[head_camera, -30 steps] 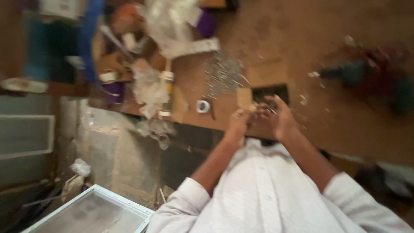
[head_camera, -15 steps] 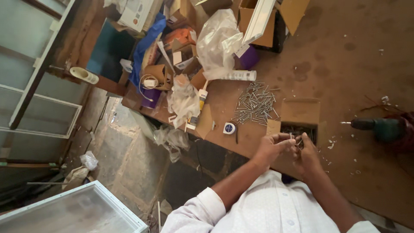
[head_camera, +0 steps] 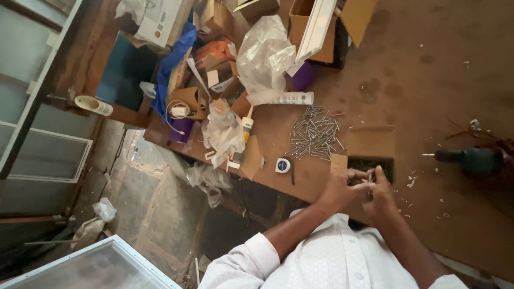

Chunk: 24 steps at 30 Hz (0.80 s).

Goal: The person picks up nails from a pile on a workbench by hand and places them into an open cardboard box, repeating the transfer. They occasionally gather scattered nails from the table surface and hold a handful in one hand while adding more.

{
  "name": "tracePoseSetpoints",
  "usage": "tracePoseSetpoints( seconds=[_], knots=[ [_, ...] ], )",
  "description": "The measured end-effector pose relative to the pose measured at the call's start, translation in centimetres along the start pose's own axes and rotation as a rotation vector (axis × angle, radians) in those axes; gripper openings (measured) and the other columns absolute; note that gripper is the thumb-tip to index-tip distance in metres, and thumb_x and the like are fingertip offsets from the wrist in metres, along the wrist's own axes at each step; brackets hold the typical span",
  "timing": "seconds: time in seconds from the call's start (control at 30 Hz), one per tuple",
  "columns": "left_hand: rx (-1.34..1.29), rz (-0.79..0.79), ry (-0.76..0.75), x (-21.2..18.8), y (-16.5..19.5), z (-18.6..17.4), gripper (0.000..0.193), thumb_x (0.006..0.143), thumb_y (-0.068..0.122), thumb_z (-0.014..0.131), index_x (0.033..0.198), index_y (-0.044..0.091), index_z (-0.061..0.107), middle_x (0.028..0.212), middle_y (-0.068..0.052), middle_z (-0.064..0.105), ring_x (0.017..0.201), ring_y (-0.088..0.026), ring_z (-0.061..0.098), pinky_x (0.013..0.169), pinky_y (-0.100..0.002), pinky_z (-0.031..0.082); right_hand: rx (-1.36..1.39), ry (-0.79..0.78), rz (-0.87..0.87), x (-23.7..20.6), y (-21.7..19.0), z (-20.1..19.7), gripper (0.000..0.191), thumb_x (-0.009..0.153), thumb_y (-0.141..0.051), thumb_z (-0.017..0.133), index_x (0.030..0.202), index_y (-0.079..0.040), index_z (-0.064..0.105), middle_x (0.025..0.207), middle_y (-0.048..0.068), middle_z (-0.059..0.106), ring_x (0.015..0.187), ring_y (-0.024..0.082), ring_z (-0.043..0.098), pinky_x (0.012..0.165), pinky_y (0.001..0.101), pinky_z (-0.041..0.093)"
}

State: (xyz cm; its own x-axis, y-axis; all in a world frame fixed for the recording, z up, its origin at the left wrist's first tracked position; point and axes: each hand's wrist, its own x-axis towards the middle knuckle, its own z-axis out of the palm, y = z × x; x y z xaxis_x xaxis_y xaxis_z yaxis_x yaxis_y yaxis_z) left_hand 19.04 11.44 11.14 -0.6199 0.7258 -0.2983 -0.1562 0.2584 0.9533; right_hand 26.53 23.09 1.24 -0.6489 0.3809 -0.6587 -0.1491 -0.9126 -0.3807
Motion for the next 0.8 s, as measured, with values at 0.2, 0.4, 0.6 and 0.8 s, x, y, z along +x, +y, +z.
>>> tracePoseSetpoints(
  seconds=[0.2,0.4,0.6,0.8],
  knots=[
    [-0.033,0.057,-0.050,1.0,0.7,-1.6,0.023,0.099,0.018,0.072,0.113,0.000,0.075,0.094,-0.008,0.076,0.082,-0.012,0.070,0.074,-0.030,0.057,-0.038,-0.007,0.078,-1.4,-0.3,2.1,0.037,0.109,-0.044,0.037,0.102,-0.015,0.058,0.089,0.004,0.065,0.076,0.017,0.062,0.067,0.0299,0.053],
    [0.497,0.236,0.195,5.0,-1.7,-9.0,0.017,0.098,0.023,0.070,0.104,0.010,0.079,0.096,-0.009,0.076,0.081,-0.017,0.071,0.075,-0.034,0.055,-0.070,0.038,-0.090,0.0,0.6,-0.6,0.040,0.113,-0.056,0.044,0.097,-0.021,0.057,0.068,-0.001,0.049,0.057,0.015,0.045,0.050,0.0321,0.036],
    [0.618,0.068,0.317,9.1,-6.0,-18.3,0.022,0.093,0.024,0.068,0.112,0.015,0.078,0.103,-0.014,0.077,0.094,-0.030,0.074,0.083,-0.041,0.056,0.067,0.255,-0.161,-2.5,2.3,-1.3,0.038,0.110,-0.050,0.044,0.096,-0.017,0.058,0.074,0.001,0.056,0.066,0.018,0.052,0.059,0.0355,0.043],
    [0.915,0.531,0.115,10.9,-7.1,-19.7,0.041,0.073,0.023,0.081,0.110,0.008,0.074,0.104,-0.021,0.071,0.096,-0.042,0.066,0.083,-0.049,0.052,0.180,0.315,-0.188,-7.2,5.2,1.8,0.036,0.109,-0.048,0.044,0.108,-0.017,0.063,0.078,0.002,0.059,0.066,0.018,0.052,0.059,0.0344,0.043]
  ],
)
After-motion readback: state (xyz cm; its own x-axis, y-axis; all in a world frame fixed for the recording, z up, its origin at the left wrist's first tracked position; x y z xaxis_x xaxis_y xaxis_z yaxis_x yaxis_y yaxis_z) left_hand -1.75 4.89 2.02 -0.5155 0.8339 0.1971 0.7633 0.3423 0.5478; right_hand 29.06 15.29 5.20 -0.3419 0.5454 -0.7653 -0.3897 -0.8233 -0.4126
